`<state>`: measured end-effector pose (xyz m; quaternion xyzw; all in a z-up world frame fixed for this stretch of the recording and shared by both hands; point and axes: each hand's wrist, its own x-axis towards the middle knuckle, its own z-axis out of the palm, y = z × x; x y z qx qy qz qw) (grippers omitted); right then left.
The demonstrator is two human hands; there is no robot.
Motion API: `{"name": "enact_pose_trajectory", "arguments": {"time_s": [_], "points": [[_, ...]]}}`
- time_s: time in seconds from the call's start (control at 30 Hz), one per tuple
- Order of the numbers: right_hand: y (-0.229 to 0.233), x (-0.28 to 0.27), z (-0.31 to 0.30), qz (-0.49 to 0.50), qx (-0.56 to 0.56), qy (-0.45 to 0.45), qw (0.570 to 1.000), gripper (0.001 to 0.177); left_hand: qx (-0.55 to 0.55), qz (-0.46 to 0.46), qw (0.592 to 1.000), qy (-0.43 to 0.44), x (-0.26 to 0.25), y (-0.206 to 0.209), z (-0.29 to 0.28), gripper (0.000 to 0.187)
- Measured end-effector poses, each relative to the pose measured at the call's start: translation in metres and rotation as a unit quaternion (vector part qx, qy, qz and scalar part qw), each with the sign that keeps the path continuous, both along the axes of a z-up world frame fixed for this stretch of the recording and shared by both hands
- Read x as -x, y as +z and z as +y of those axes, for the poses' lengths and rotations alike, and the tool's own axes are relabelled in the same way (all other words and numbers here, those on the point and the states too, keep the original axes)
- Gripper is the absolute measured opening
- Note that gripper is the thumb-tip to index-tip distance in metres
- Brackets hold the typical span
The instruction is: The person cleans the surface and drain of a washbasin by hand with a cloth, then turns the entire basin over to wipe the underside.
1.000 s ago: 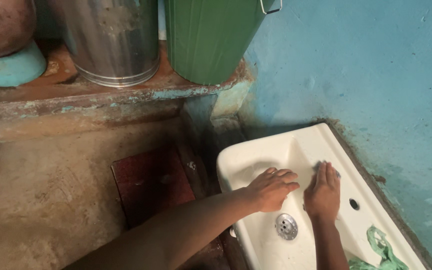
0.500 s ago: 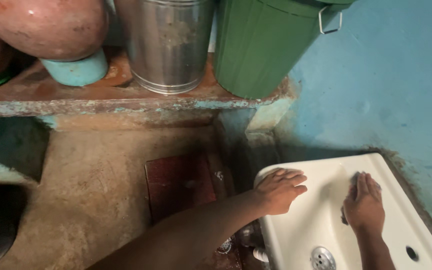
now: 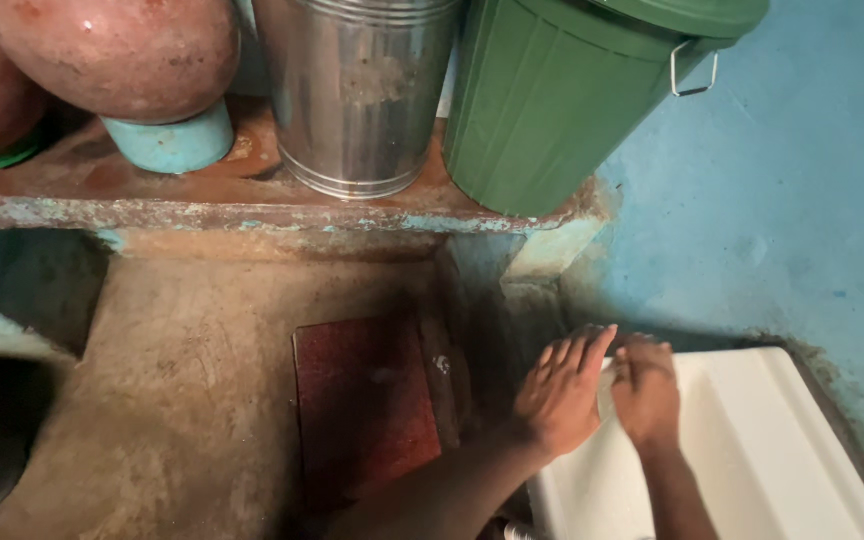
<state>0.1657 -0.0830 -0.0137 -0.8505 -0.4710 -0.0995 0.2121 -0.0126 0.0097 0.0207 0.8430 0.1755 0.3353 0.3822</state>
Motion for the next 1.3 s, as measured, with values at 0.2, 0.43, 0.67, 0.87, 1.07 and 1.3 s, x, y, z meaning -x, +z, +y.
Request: {"name": "enact_pose_trajectory", "arguments": {"time_s": [0.2,0.43,0.67,0.87,1.07,1.3], "points": [[0.005,0.005,0.000,-0.018,-0.042,0.097,0.994,0.023,-0.031,-0.010,0.999,0.023,-0.007,-0.007,-0.004,0.062],[0.002,-0.012,0.012,0.037,-0.007,0.012,0.999,0.025,-0.064,-0.006,0.997,0.038,-0.010,-0.011,-0.005,0.068],[0.017,0.011,0.013,0.090,-0.042,0.047,0.994,0.030,-0.081,0.011,0.996,0.043,-0.009,-0.014,-0.004,0.070],[0.003,0.030,0.016,0.084,-0.065,0.052,0.993,0.031,-0.093,0.009,0.994,0.047,-0.011,-0.015,-0.004,0.071],[-0.001,-0.038,-0.018,-0.066,-0.110,0.211,0.969,0.030,-0.117,0.018,0.991,0.069,-0.008,-0.015,-0.004,0.068],[0.006,-0.025,-0.015,0.026,-0.036,0.026,0.999,0.030,-0.096,0.003,0.994,0.052,-0.006,-0.009,-0.002,0.068]]}}
